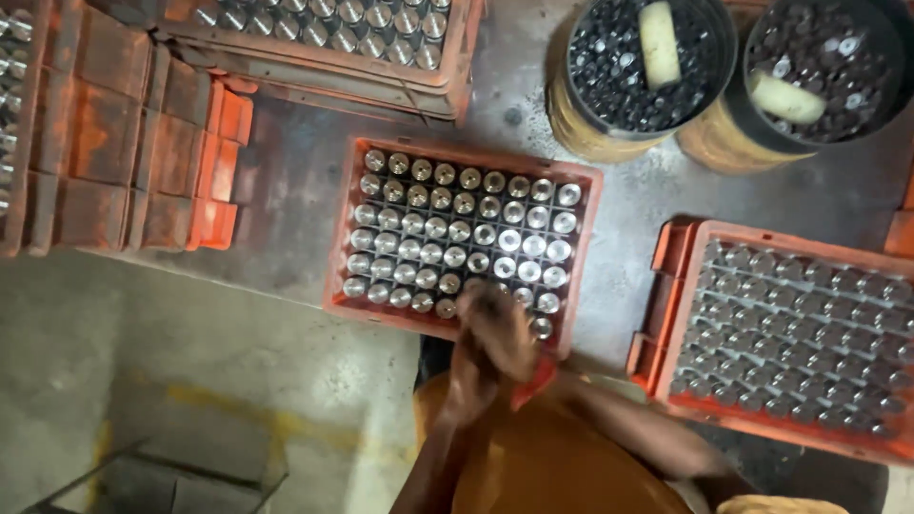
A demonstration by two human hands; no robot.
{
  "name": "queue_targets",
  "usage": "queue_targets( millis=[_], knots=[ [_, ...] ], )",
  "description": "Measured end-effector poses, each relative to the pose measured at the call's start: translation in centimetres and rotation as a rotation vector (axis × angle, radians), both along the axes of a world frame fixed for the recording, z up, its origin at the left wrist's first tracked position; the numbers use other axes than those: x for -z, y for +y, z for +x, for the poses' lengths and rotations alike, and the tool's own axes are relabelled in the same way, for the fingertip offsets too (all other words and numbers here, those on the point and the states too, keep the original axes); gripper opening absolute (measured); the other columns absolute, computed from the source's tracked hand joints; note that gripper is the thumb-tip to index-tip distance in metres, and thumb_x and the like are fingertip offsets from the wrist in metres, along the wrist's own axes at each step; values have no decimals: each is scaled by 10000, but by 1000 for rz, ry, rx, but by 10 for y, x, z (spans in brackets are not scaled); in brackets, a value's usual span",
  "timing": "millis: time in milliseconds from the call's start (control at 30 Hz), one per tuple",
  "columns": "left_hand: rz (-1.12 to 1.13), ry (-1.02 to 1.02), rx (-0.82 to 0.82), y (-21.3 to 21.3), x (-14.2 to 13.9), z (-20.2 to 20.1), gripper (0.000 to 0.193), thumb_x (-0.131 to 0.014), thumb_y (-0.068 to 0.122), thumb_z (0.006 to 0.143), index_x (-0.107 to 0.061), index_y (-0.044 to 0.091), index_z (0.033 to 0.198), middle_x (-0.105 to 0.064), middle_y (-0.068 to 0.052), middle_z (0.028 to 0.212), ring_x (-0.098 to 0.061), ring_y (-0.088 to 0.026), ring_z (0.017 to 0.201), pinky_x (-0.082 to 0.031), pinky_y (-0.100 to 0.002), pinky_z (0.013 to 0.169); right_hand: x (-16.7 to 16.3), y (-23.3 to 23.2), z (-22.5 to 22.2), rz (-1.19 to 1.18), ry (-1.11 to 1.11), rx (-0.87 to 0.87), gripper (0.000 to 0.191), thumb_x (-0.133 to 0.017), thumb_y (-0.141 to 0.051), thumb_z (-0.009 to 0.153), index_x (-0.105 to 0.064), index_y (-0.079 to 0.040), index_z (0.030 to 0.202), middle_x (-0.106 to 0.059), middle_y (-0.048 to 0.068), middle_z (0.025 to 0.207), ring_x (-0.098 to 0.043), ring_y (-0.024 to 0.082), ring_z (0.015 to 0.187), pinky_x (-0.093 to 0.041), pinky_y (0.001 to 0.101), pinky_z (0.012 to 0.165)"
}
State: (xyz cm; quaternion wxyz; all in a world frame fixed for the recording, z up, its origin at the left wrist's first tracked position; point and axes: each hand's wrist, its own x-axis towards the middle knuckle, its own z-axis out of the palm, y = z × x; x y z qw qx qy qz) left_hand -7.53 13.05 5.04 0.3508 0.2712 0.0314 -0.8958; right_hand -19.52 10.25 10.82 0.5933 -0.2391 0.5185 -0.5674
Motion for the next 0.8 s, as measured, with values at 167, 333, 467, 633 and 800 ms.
queue_targets(
  millis=[167,333,467,633,800],
  knots=[
    [149,183,83,-44,-13,33,383,-455,380,989,-556,158,1284,-647,-16,1150,-620,-181,1090,-499,-346,981,-37,-19,56,-321,979,107,189,-806,-141,814,-755,-74,984,-757,105,968,-704,273,955,-519,399,872],
    [328,-111,132,-103,1,37,410,-412,372,983,-593,97,1228,-687,-20,1079,-650,-160,1044,-516,-310,939,-46,-62,67,-483,1089,249,38,-691,-92,1003,-702,-62,1024,-735,109,1090,-686,310,1038,-527,395,953],
    [209,-7,267,-132,29,44,279,-507,356,1084,-582,88,1108,-655,-33,881,-597,-162,744,-476,-305,653,-25,-91,39,102,502,374,201,-603,-197,1063,-699,-22,1034,-700,32,886,-625,110,755,-521,268,696],
    [82,27,283,-155,26,74,227,-529,329,1115,-595,112,1108,-500,21,756,-430,-90,590,-346,-243,528,19,-133,-40,-39,1129,280,186,-691,-137,975,-753,-20,1105,-733,133,993,-650,226,833,-523,355,757],
    [147,-161,194,-165,2,89,276,-490,344,1031,-584,90,1084,-496,0,749,-427,-103,582,-339,-244,522,46,-167,-74,-148,1570,-105,158,-748,-83,866,-743,-16,1009,-700,209,950,-657,388,897,-530,473,811]
  ],
)
